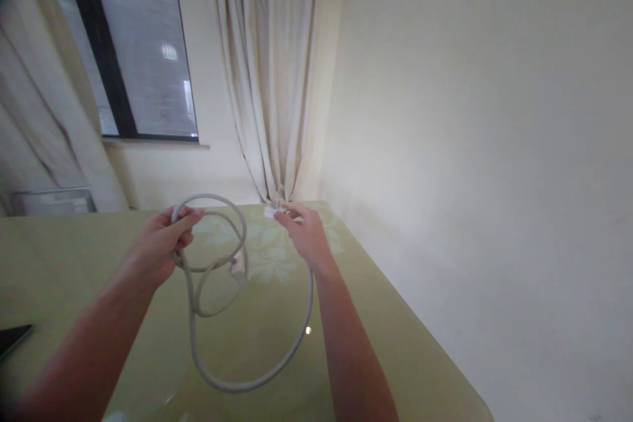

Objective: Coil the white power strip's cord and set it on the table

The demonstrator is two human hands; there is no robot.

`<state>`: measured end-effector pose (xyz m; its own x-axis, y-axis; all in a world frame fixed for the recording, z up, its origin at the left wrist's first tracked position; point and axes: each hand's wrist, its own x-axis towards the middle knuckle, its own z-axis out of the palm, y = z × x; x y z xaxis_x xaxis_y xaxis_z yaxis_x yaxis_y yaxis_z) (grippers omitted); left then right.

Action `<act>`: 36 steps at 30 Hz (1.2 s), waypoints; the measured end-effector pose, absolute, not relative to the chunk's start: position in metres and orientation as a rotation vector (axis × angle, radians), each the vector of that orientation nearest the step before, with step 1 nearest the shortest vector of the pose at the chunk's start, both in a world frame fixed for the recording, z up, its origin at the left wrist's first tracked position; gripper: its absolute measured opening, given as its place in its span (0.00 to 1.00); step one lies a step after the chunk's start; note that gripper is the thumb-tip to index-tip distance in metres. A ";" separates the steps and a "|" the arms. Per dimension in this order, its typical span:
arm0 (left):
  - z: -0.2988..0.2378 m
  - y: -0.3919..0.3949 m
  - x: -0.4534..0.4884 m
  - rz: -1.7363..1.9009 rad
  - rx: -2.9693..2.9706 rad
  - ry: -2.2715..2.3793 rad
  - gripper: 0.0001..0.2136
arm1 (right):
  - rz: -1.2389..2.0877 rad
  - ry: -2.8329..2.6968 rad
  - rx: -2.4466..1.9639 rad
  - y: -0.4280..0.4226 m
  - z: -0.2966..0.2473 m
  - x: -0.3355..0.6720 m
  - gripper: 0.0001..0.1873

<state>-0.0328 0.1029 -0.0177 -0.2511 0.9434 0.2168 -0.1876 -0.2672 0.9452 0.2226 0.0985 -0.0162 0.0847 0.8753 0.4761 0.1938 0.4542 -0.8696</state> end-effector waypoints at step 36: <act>0.001 0.091 -0.027 1.725 0.749 0.791 0.11 | 0.530 -1.836 -1.134 0.069 -0.021 0.164 0.15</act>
<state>-0.0266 0.0915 0.0006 -0.2561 0.9609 0.1052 -0.5474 -0.2339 0.8035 0.1635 0.0690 -0.0210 -0.1882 0.8669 0.4615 0.4873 0.4904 -0.7225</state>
